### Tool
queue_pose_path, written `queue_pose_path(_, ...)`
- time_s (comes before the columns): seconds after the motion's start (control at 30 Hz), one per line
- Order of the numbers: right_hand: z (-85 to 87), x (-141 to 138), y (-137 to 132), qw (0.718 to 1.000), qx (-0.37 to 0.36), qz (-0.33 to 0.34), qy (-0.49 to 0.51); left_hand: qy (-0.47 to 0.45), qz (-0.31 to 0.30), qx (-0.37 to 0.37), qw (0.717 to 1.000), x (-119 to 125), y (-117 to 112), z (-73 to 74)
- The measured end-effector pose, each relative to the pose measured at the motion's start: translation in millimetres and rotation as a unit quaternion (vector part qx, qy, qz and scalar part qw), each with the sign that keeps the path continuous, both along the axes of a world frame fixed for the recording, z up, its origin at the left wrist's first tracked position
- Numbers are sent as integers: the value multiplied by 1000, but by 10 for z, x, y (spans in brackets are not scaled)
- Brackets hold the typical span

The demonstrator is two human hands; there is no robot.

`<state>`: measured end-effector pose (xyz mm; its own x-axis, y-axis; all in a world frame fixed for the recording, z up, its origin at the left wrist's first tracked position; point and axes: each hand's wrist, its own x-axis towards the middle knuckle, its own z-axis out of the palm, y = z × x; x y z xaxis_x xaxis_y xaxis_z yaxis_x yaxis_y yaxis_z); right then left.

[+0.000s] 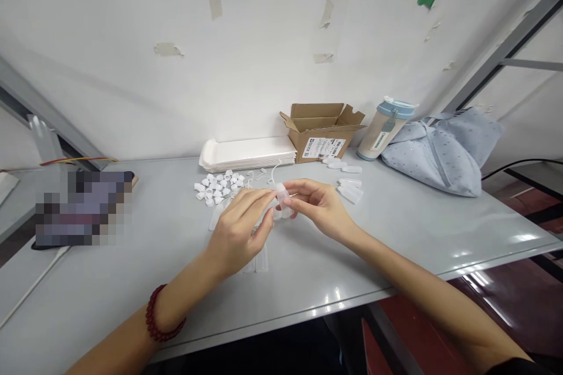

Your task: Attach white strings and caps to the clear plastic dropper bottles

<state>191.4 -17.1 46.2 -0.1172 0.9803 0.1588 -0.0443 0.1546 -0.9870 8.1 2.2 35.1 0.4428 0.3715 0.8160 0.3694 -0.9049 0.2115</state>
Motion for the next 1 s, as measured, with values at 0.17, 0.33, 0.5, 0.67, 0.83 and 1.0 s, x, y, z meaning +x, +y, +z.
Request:
queue_pose_path(0.17, 21, -18, -27, 999, -27, 32, 4, 15, 21, 31, 999, -32, -4, 80)
queue_pose_path(0.33, 10, -79, -64, 999, -46, 15, 17, 84, 30, 69, 994, -57, 4, 76)
queue_pose_path(0.5, -34, -128, -81, 998, -59, 10, 15, 122, 37, 59, 990, -70, 13, 82)
queue_pose_path(0.67, 8, -43, -54, 992, -95, 79, -36, 156, -10, -30, 987, -148, 7, 187)
queue_pose_path(0.83, 136, 119, -11, 938, -210, 261, -88, 233, -77, -167, 955, -227, -76, 274)
queue_pose_path(1.0, 118, 185, 35, 884, -250, 339, -201, 326, -113, -223, 912, -198, -180, 237)
